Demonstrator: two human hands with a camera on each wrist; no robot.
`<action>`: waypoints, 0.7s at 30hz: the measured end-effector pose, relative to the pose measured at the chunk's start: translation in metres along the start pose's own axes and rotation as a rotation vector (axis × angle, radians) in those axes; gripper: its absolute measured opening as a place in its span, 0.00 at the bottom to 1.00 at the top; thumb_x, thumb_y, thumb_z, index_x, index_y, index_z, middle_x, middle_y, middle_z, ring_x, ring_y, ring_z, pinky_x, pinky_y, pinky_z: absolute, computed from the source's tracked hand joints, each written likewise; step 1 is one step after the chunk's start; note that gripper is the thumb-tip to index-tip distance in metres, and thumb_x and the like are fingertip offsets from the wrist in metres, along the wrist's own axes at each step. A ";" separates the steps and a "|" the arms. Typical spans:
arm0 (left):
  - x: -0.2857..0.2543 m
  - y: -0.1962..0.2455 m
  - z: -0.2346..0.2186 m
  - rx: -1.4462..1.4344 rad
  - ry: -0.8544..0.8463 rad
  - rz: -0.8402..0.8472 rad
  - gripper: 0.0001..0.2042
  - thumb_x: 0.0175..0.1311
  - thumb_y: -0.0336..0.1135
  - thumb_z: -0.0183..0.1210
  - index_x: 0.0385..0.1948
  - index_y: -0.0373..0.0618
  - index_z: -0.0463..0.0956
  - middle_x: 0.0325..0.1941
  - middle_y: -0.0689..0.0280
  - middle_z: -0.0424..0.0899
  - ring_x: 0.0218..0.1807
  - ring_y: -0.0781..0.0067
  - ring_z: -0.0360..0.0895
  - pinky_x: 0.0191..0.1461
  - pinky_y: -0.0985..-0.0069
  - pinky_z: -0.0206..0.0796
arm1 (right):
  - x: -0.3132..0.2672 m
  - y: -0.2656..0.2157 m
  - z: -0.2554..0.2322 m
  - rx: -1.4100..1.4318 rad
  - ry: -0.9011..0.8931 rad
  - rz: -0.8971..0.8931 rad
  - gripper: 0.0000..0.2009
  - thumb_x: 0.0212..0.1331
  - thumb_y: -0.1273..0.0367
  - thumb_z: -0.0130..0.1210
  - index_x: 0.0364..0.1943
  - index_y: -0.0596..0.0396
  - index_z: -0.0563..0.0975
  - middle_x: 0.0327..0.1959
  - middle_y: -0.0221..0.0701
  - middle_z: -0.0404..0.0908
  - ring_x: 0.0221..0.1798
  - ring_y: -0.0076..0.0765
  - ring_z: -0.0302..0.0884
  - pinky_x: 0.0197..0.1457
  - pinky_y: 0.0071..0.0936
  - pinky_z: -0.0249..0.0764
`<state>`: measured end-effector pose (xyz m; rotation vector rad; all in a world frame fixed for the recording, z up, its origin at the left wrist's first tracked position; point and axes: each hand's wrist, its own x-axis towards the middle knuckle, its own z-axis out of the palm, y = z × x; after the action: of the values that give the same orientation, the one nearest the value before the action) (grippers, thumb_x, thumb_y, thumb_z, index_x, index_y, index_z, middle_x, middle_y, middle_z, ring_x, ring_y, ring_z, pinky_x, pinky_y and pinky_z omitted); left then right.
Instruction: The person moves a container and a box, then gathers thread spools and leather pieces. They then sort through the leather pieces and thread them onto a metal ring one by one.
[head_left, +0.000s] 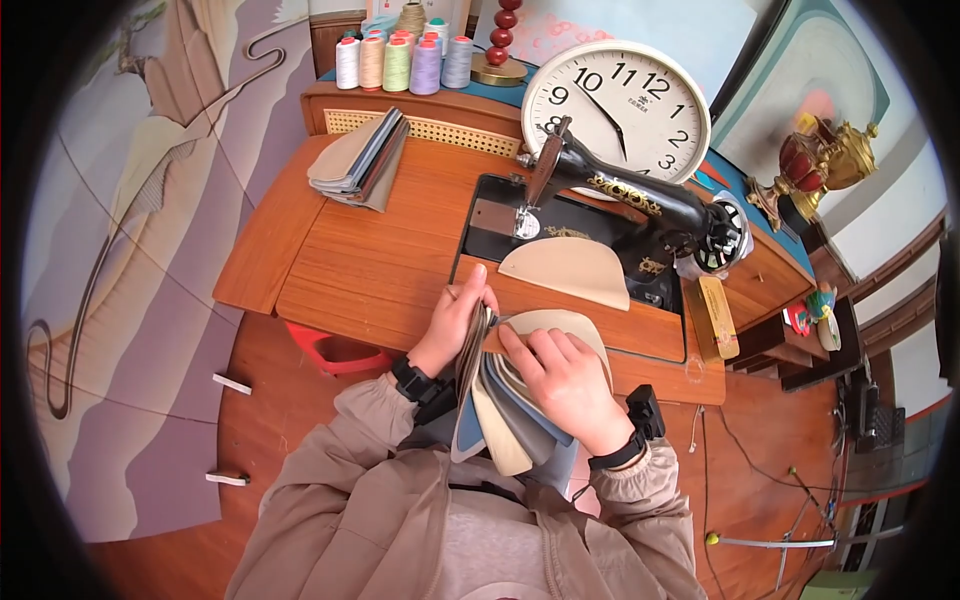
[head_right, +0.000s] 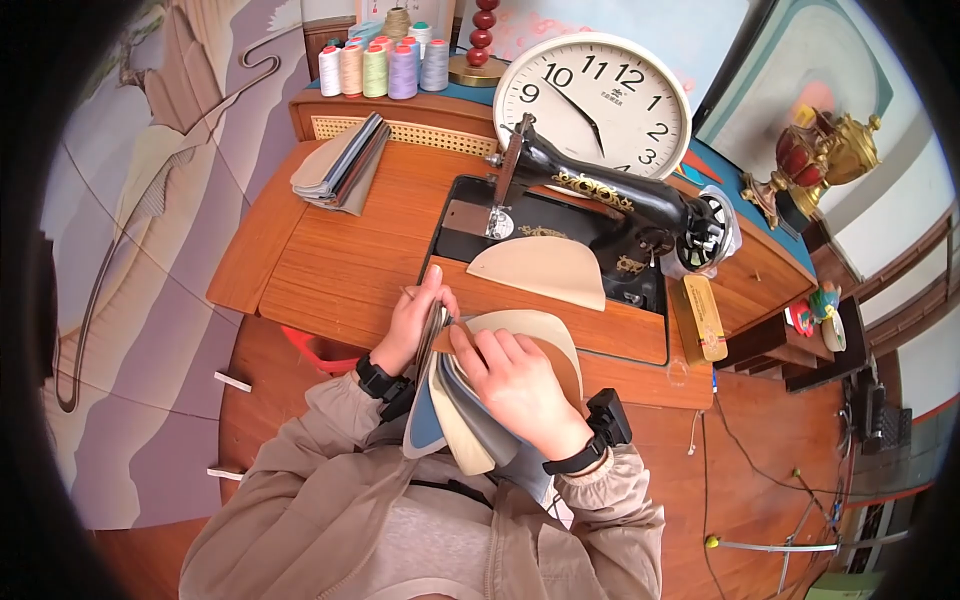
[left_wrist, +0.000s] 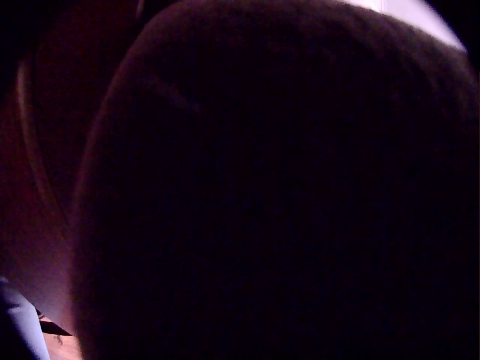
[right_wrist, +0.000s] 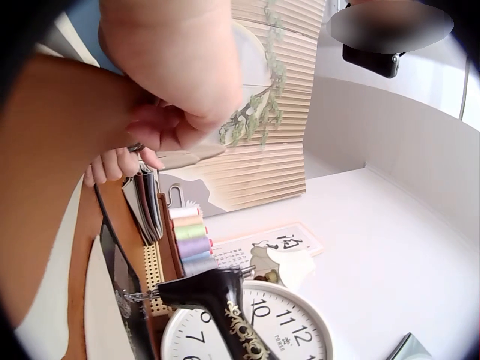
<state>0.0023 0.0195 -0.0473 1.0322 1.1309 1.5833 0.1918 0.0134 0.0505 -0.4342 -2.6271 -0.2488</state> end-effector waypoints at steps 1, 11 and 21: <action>0.000 0.000 0.000 -0.021 -0.007 -0.006 0.34 0.78 0.57 0.40 0.14 0.41 0.76 0.13 0.72 0.71 0.18 0.83 0.65 0.26 0.82 0.57 | -0.004 0.000 0.002 0.000 0.000 -0.001 0.25 0.46 0.72 0.56 0.54 0.56 0.79 0.29 0.27 0.68 0.32 0.31 0.73 0.34 0.30 0.74; -0.002 0.007 -0.002 0.074 -0.044 -0.039 0.36 0.79 0.58 0.34 0.15 0.40 0.76 0.17 0.66 0.76 0.23 0.78 0.69 0.33 0.79 0.61 | -0.022 0.016 0.011 -0.050 0.015 -0.003 0.28 0.46 0.72 0.55 0.59 0.55 0.77 0.30 0.27 0.68 0.32 0.30 0.71 0.34 0.26 0.72; -0.003 0.003 -0.002 -0.062 -0.053 -0.111 0.35 0.78 0.59 0.34 0.16 0.42 0.73 0.19 0.64 0.76 0.23 0.78 0.69 0.32 0.79 0.62 | -0.022 0.013 0.012 -0.014 -0.036 0.078 0.27 0.46 0.72 0.56 0.57 0.51 0.79 0.29 0.27 0.68 0.32 0.31 0.72 0.33 0.27 0.73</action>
<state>0.0003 0.0154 -0.0454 0.9490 1.0778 1.4852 0.2096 0.0225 0.0304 -0.5491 -2.6388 -0.2367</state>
